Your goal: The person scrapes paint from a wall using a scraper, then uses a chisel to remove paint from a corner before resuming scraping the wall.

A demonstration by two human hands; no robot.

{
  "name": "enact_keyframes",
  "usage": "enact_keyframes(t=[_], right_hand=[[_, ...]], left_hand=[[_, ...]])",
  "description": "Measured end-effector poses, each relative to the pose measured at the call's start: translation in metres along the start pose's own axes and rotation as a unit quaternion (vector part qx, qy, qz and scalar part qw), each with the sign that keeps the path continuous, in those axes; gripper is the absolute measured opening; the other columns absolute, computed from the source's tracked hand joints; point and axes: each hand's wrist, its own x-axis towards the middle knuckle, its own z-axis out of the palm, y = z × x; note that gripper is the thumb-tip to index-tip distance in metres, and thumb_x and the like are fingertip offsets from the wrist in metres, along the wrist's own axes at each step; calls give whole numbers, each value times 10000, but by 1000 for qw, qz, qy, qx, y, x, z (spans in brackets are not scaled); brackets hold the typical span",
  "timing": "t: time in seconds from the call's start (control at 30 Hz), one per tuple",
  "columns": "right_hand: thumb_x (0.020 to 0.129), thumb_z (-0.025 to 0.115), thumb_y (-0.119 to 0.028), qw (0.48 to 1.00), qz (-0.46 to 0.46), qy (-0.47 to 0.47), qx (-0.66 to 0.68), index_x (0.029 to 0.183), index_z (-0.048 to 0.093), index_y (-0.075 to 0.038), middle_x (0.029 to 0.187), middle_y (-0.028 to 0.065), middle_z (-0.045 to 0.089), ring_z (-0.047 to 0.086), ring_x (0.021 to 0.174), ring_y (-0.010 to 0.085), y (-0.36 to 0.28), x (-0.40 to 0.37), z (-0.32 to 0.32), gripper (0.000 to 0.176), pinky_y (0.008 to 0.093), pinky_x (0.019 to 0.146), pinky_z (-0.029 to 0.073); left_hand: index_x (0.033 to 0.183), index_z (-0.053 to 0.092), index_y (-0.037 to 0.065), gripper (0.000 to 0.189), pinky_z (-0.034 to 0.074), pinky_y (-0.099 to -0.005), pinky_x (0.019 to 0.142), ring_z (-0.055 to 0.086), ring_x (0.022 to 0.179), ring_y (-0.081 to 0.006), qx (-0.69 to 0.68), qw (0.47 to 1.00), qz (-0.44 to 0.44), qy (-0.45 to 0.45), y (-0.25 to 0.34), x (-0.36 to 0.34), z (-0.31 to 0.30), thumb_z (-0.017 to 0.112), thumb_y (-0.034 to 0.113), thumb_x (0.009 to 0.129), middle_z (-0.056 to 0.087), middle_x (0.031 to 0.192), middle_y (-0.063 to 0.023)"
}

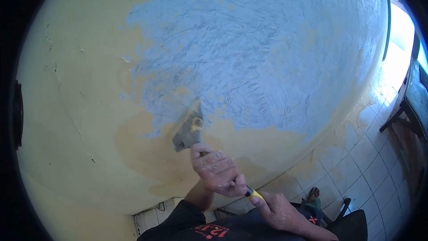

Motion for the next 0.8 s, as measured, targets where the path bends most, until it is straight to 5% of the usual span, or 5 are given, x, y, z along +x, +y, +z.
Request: enact_keyframes(t=[0.23,0.3,0.43,0.5,0.8], right_hand=[[1056,393,-408,997,50,-39,43,871,503,20,596,111,504,471,568,187,10,0,-1,479,394,574,423],[1035,332,-551,995,68,-62,47,779,498,-15,603,34,512,487,568,132,8,2,-4,617,318,556,415],[1034,330,-555,997,59,-29,38,789,499,-14,593,35,506,484,562,136,-2,2,1,617,326,548,414],[1054,393,-444,998,62,-7,-6,831,519,20,569,91,512,470,540,179,-12,3,-3,529,386,546,425],[1045,397,-491,998,60,4,18,787,534,39,542,87,497,452,525,168,3,-1,3,605,390,530,420]], left_hand=[[506,462,199,246,285,-345,644,455,450,-108,-21,998,-21,-51,2,-6,3,597,232,709,493,515,62],[506,464,201,242,291,-345,646,448,446,-114,2,999,-6,-37,1,-2,3,594,240,706,494,514,60],[505,463,203,246,298,-347,647,452,449,-114,8,999,3,-31,-1,-2,2,590,251,711,493,516,63],[509,473,203,244,307,-356,651,465,461,-119,0,999,-1,-42,-1,-2,1,593,261,714,502,523,61],[527,517,207,242,345,-395,669,523,514,-142,14,999,-4,-42,2,-6,-5,606,307,728,543,556,50]])
